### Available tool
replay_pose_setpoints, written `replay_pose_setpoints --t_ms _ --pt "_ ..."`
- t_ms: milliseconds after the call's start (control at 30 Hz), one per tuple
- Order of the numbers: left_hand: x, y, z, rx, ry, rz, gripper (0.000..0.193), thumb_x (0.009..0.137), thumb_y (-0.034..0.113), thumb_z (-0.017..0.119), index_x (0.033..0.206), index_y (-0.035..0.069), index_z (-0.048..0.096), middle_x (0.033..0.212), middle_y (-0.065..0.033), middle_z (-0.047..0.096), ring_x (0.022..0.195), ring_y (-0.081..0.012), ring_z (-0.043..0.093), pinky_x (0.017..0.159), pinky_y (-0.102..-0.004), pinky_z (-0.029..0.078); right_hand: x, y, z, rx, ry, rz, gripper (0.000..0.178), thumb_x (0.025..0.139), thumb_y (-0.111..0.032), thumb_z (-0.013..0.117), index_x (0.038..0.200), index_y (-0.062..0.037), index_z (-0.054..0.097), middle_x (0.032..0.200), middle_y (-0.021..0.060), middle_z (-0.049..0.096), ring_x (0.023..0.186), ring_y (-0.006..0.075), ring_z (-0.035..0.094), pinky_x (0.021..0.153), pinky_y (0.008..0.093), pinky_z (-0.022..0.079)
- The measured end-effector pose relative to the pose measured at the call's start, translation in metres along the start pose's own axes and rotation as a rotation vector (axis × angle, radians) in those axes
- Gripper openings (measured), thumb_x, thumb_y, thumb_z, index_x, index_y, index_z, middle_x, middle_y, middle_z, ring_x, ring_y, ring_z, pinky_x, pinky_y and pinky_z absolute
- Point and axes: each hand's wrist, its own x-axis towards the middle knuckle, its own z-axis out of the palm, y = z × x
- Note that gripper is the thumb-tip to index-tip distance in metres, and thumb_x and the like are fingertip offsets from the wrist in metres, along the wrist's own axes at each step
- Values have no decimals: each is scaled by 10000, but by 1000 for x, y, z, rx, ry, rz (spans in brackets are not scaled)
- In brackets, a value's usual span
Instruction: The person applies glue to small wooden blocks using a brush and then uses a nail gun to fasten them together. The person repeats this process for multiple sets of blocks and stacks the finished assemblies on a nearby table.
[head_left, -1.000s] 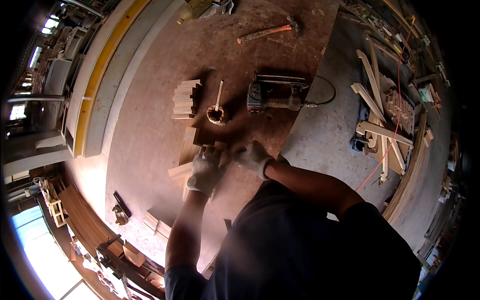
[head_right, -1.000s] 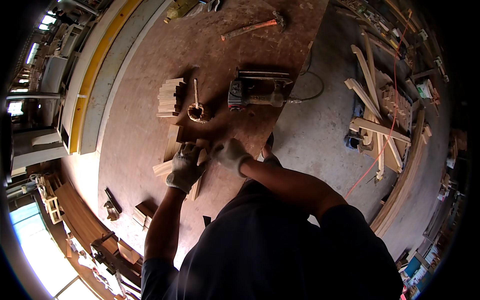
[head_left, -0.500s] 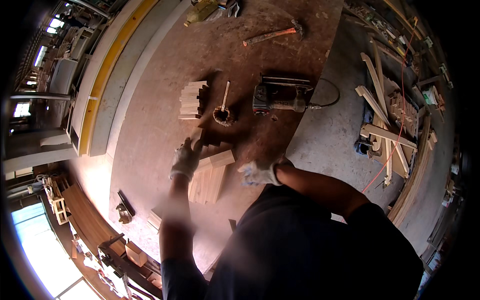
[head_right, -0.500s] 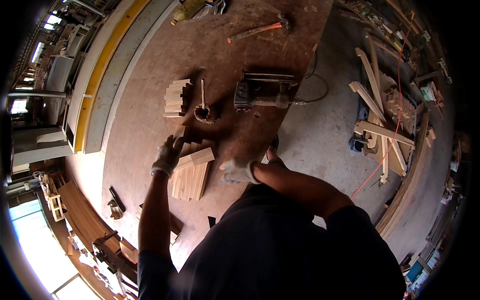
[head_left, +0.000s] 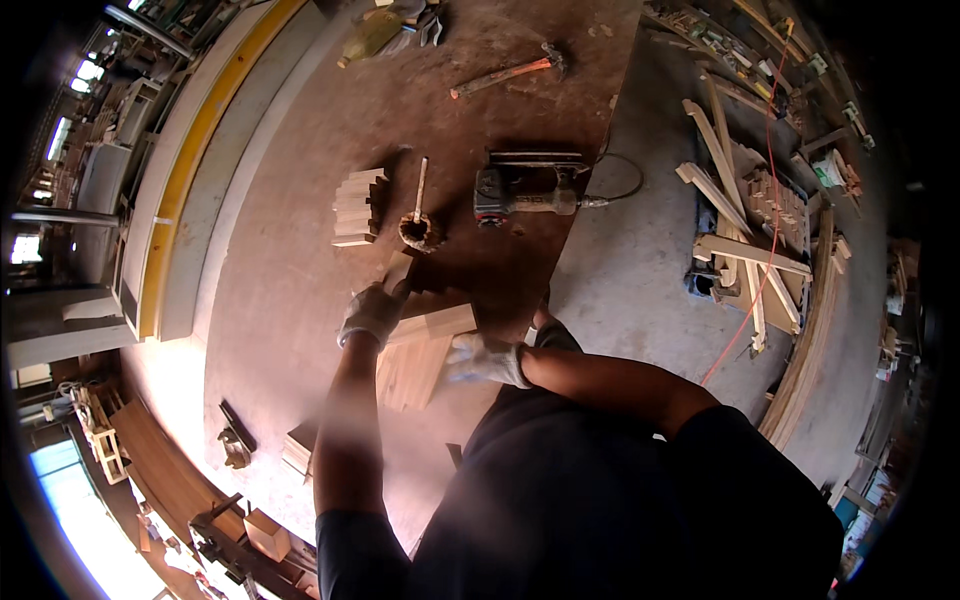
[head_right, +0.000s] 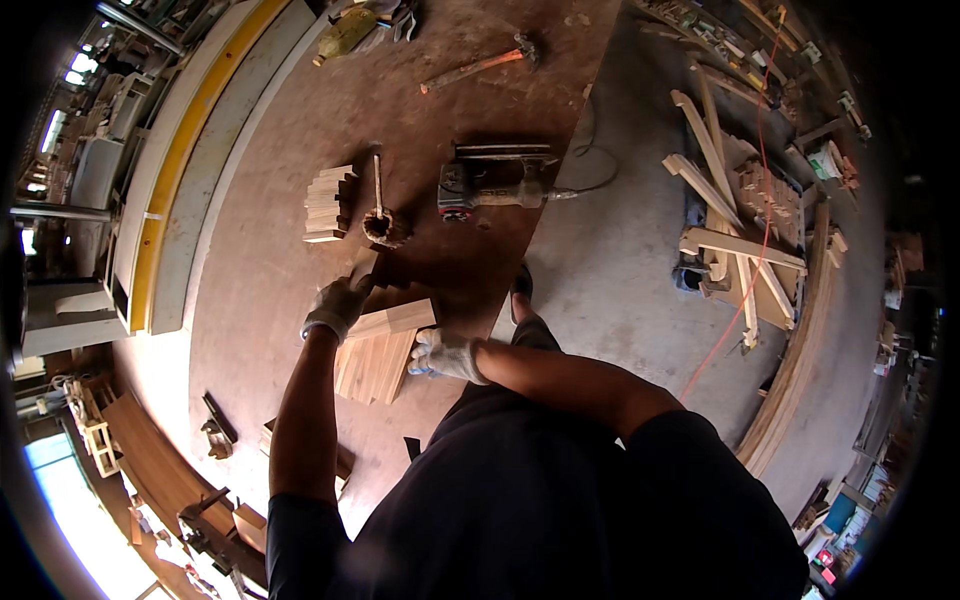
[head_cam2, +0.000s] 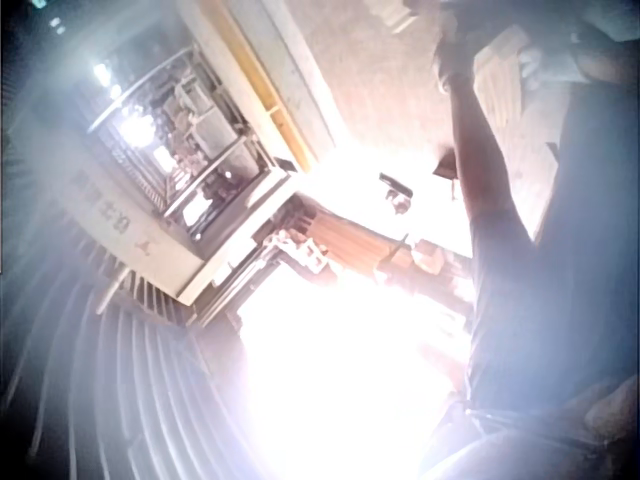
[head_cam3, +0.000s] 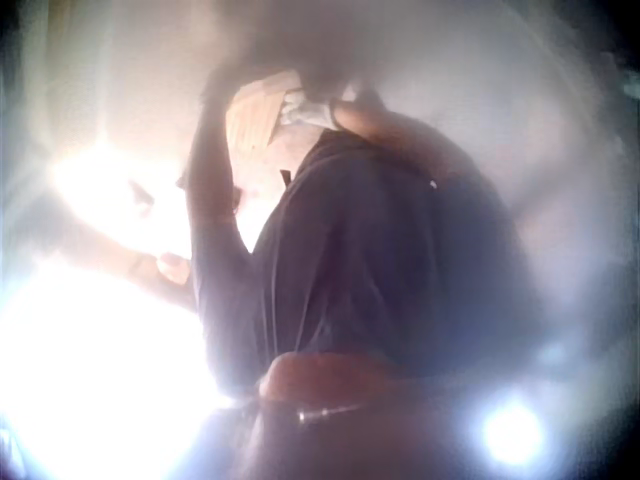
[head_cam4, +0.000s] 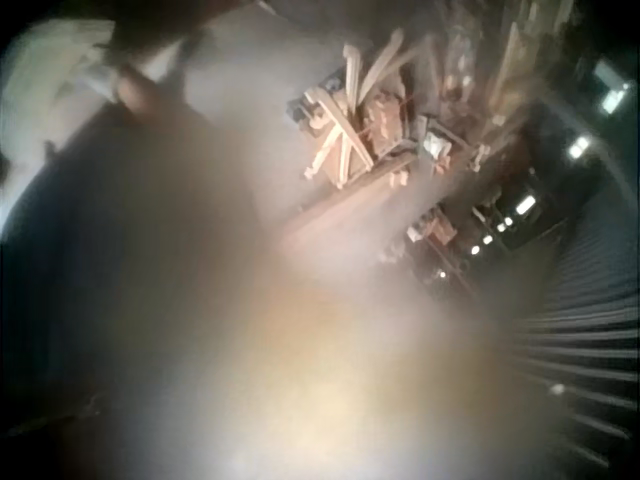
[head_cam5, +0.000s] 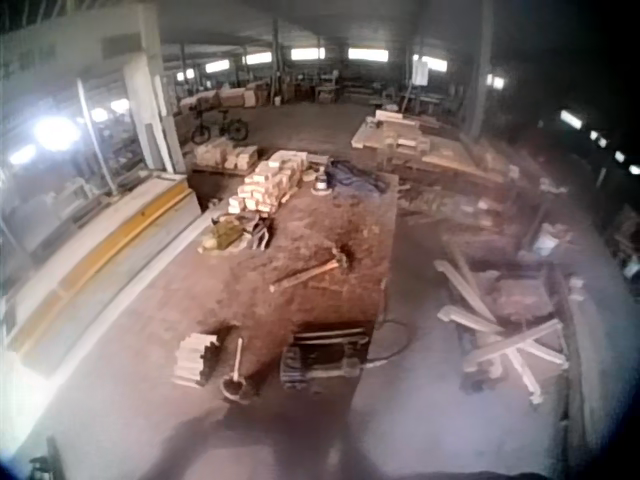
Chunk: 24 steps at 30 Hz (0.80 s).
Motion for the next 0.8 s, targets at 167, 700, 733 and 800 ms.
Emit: replay_pose_setpoints --t_ms 167,700,733,800 --pt "-8 -14 17 7 257 134 817 963 702 589 1443 43 637 1347 -280 693 1296 -441 642 1093 -532 512 -5 7 -10 -164 -15 -34 698 981 -184 775 1564 29 455 1461 171 656 1272 258 673 1010 373 589" --pt "-92 67 54 269 364 668 740 767 128 842 1454 143 569 1293 -148 636 1197 -372 609 1016 -502 513 -82 -126 -174 -1332 1025 -761 492 877 -242 795 1300 -23 668 1092 189 764 1024 371 735 928 472 578" --pt "-92 64 57 296 365 656 727 772 118 827 1453 137 572 1302 -150 634 1195 -375 610 1014 -501 517 -73 -133 -179 -1411 1038 -754 532 881 -235 780 1354 -32 645 1108 184 757 1048 373 722 956 481 562" --pt "-88 64 58 288 385 676 667 776 111 806 1411 119 601 1303 -156 639 1190 -384 612 1011 -504 523 -53 -140 -190 -1548 1044 -654 586 897 -218 734 1442 -50 601 1140 175 742 1088 368 698 1000 486 531"
